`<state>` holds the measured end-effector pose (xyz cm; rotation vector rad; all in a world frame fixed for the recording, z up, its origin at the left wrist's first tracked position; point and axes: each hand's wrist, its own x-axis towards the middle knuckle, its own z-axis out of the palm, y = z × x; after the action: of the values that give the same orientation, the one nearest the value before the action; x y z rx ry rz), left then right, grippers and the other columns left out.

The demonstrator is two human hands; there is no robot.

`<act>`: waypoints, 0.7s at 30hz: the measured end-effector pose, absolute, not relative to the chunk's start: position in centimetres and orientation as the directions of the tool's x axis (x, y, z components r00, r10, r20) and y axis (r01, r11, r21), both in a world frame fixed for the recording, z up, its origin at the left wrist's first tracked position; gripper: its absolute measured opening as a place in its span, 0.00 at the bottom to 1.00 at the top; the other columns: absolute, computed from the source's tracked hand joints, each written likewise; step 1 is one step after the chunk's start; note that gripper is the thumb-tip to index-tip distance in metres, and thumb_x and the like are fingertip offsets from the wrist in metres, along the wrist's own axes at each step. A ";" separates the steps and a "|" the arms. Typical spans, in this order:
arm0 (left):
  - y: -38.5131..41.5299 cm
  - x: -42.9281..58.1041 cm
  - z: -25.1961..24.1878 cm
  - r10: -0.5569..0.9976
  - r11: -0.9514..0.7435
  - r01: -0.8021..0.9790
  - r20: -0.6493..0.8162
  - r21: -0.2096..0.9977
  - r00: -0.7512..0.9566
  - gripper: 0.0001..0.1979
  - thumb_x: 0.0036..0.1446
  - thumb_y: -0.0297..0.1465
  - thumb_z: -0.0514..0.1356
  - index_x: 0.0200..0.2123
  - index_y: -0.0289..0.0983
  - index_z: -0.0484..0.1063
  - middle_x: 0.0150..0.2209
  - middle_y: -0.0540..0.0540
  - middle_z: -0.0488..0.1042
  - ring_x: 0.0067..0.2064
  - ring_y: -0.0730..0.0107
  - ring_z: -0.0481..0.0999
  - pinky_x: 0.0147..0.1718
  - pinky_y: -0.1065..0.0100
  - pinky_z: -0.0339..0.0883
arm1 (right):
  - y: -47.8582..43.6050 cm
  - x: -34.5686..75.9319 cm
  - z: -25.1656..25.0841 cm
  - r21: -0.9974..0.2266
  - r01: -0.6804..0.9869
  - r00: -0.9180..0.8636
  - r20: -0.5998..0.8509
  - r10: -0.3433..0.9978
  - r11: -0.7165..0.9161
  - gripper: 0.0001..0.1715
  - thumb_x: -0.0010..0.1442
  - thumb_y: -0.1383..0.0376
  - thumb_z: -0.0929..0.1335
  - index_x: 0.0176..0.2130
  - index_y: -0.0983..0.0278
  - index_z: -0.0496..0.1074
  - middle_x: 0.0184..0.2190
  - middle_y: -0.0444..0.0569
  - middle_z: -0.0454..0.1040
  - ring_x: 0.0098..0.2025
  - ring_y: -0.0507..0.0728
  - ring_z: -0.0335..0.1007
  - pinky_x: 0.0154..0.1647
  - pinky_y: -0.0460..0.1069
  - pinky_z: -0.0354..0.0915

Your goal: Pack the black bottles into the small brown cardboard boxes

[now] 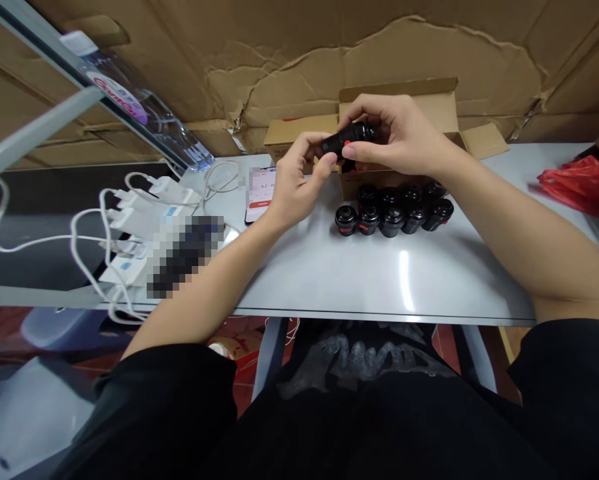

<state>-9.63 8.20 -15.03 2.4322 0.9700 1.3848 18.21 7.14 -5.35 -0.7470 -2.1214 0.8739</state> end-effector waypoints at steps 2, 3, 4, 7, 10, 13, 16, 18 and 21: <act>8.9 -9.3 -14.2 0.615 -0.777 0.394 0.727 0.491 0.307 0.39 0.85 0.73 0.51 0.69 0.51 0.81 0.56 0.40 0.89 0.60 0.45 0.94 0.64 0.39 0.89 | 7.1 18.1 -5.3 -0.776 0.213 -0.569 0.396 0.721 0.594 0.37 0.61 0.26 0.90 0.51 0.45 0.85 0.42 0.43 0.92 0.45 0.71 0.91 0.49 0.68 0.87; 9.2 -9.1 -13.6 0.625 -0.772 0.364 0.729 0.521 0.281 0.39 0.83 0.74 0.54 0.66 0.51 0.82 0.55 0.41 0.90 0.58 0.45 0.94 0.64 0.39 0.89 | 7.0 18.0 -5.2 -0.780 0.211 -0.544 0.407 0.734 0.589 0.37 0.61 0.27 0.90 0.50 0.46 0.84 0.40 0.44 0.91 0.43 0.70 0.90 0.46 0.68 0.86; 9.6 -8.8 -12.9 0.639 -0.764 0.333 0.720 0.552 0.272 0.38 0.82 0.75 0.55 0.64 0.51 0.82 0.54 0.41 0.90 0.57 0.45 0.94 0.64 0.38 0.90 | 6.9 17.9 -5.1 -0.780 0.216 -0.510 0.423 0.749 0.587 0.37 0.61 0.28 0.90 0.49 0.47 0.83 0.38 0.44 0.90 0.40 0.70 0.89 0.44 0.67 0.85; 10.7 -8.1 -10.3 0.677 -0.736 0.215 0.688 0.643 0.262 0.39 0.73 0.79 0.62 0.55 0.52 0.85 0.51 0.42 0.91 0.50 0.46 0.93 0.57 0.39 0.92 | 6.4 18.0 -4.5 -0.756 0.273 -0.404 0.471 0.784 0.595 0.37 0.62 0.27 0.89 0.48 0.47 0.82 0.38 0.45 0.90 0.38 0.71 0.89 0.39 0.67 0.82; 11.5 -8.3 -7.4 0.666 -0.746 0.273 0.670 0.608 0.328 0.36 0.68 0.78 0.68 0.51 0.54 0.86 0.48 0.43 0.92 0.47 0.45 0.91 0.54 0.39 0.92 | 6.5 18.6 -3.8 -0.678 0.420 -0.393 0.463 0.794 0.603 0.37 0.63 0.25 0.88 0.54 0.43 0.86 0.46 0.45 0.94 0.51 0.75 0.91 0.45 0.68 0.85; 11.6 -8.9 -4.9 0.662 -0.739 0.489 0.634 0.463 0.400 0.23 0.75 0.65 0.69 0.53 0.56 0.87 0.47 0.44 0.92 0.52 0.44 0.91 0.60 0.37 0.89 | 7.3 19.6 -3.7 -0.589 0.535 -0.379 0.473 0.795 0.606 0.33 0.72 0.28 0.84 0.62 0.41 0.87 0.56 0.45 0.94 0.59 0.74 0.90 0.59 0.68 0.86; 11.5 -9.0 -4.0 0.641 -0.750 0.582 0.565 0.314 0.521 0.14 0.72 0.51 0.71 0.52 0.52 0.89 0.45 0.43 0.92 0.52 0.45 0.89 0.62 0.39 0.87 | 7.8 21.1 -4.7 -0.560 0.581 -0.329 0.501 0.800 0.590 0.28 0.81 0.31 0.78 0.61 0.46 0.87 0.56 0.50 0.95 0.57 0.74 0.90 0.64 0.68 0.84; 11.7 -8.7 -4.4 0.603 -0.779 0.581 0.532 0.235 0.594 0.13 0.68 0.45 0.72 0.51 0.50 0.91 0.44 0.42 0.91 0.53 0.43 0.88 0.62 0.40 0.86 | 7.6 22.6 -5.7 -0.552 0.616 -0.327 0.469 0.820 0.562 0.30 0.81 0.30 0.77 0.57 0.49 0.89 0.50 0.54 0.94 0.56 0.77 0.89 0.62 0.68 0.84; 12.4 -8.2 -5.6 0.558 -0.811 0.561 0.507 0.165 0.657 0.16 0.64 0.41 0.73 0.53 0.48 0.93 0.45 0.39 0.91 0.56 0.39 0.87 0.64 0.39 0.85 | 6.8 25.1 -7.1 -0.545 0.649 -0.348 0.408 0.844 0.531 0.29 0.83 0.32 0.76 0.54 0.52 0.90 0.46 0.57 0.93 0.52 0.78 0.90 0.59 0.70 0.83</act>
<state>-8.17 12.37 -5.58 2.8648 0.9672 0.8728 25.14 6.76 -7.06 -1.2055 -2.1078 0.3790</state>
